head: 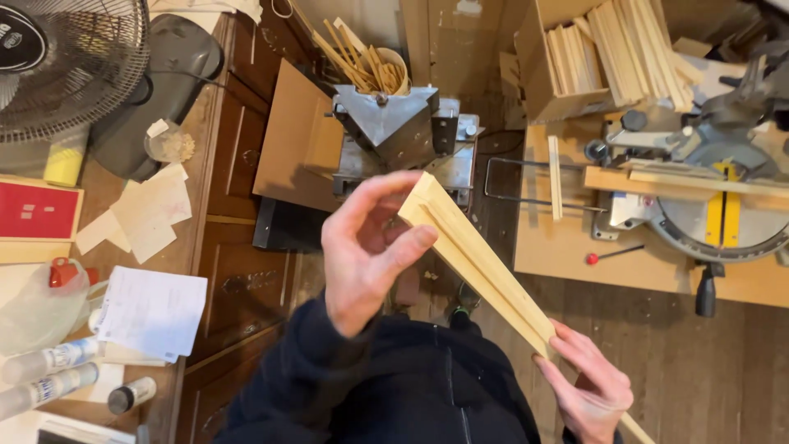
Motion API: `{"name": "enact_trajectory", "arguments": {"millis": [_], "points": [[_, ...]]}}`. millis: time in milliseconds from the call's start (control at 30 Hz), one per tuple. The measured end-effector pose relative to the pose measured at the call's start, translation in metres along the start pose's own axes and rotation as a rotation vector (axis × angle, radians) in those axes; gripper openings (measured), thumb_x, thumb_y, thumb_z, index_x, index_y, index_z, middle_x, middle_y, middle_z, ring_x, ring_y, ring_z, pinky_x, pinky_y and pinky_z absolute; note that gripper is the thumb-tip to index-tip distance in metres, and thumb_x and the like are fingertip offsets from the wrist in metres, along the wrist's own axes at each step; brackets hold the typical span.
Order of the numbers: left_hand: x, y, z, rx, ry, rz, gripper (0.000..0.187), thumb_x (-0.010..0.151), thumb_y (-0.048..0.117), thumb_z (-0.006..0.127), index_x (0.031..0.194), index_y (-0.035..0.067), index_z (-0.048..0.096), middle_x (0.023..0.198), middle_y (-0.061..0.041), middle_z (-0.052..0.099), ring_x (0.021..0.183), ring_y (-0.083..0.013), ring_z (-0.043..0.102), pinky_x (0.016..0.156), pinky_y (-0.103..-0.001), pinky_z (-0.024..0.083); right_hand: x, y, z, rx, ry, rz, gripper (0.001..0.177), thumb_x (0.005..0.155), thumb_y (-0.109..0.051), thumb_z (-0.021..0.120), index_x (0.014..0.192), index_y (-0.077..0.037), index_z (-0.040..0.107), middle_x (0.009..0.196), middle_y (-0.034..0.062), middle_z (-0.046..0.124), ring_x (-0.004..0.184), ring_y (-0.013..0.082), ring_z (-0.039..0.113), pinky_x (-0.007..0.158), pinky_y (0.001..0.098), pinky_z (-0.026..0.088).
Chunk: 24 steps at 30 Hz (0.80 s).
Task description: Measuring, marking, and cutting thin wood molding using a manual miter trimmer.
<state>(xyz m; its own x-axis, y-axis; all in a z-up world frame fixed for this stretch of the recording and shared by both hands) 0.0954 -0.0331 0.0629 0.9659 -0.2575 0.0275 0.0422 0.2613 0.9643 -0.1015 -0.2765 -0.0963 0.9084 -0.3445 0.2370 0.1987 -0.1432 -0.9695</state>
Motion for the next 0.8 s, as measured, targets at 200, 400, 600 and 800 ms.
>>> {"name": "enact_trajectory", "arguments": {"millis": [200, 400, 600, 800], "points": [[-0.001, -0.009, 0.007, -0.036, 0.167, 0.035, 0.02, 0.092, -0.003, 0.078, 0.107, -0.003, 0.065, 0.104, -0.01, 0.076, 0.094, -0.0129, 0.073, 0.086, -0.029, 0.062, 0.006, -0.023, 0.016, -0.236, 0.13, -0.152, 0.039, 0.076, 0.011, 0.08, 0.113, 0.006, 0.07, 0.12, 0.025, 0.071, 0.115, 0.0322, 0.071, 0.102, 0.0367, 0.055], [0.006, -0.011, 0.006, -0.047, 0.192, 0.106, 0.015, 0.095, -0.002, 0.077, 0.099, 0.0, 0.063, 0.099, -0.009, 0.076, 0.089, -0.0094, 0.072, 0.082, -0.026, 0.061, 0.004, -0.018, 0.019, -0.328, 0.223, -0.198, 0.038, 0.077, 0.011, 0.082, 0.112, 0.005, 0.07, 0.122, 0.0274, 0.07, 0.114, 0.0328, 0.072, 0.101, 0.0379, 0.058], [0.008, -0.009, 0.006, -0.025, 0.208, 0.106, 0.012, 0.094, -0.001, 0.077, 0.098, 0.0, 0.065, 0.096, -0.008, 0.076, 0.086, -0.009, 0.072, 0.081, -0.025, 0.06, 0.006, -0.015, 0.02, -0.319, 0.201, -0.203, 0.04, 0.076, 0.011, 0.082, 0.114, 0.003, 0.07, 0.122, 0.027, 0.07, 0.116, 0.0331, 0.071, 0.103, 0.0386, 0.057], [0.008, -0.006, 0.005, 0.028, 0.212, 0.121, 0.012, 0.094, -0.001, 0.077, 0.098, 0.0, 0.065, 0.096, -0.008, 0.075, 0.087, -0.0092, 0.073, 0.081, -0.025, 0.062, 0.008, -0.018, 0.021, -0.344, 0.208, -0.203, 0.039, 0.077, 0.01, 0.083, 0.113, 0.003, 0.071, 0.122, 0.0267, 0.07, 0.115, 0.0327, 0.071, 0.101, 0.0384, 0.058]]}}
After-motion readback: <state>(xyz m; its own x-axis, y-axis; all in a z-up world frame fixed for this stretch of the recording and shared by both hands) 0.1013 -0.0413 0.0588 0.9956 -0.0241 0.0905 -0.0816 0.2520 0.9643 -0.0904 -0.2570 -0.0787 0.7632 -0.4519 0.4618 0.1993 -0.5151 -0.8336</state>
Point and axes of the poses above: each hand's wrist, its own x-axis towards the middle knuckle, its own z-axis out of the palm, y = z × x, the point moved 9 cm from there along x, towards the middle knuckle
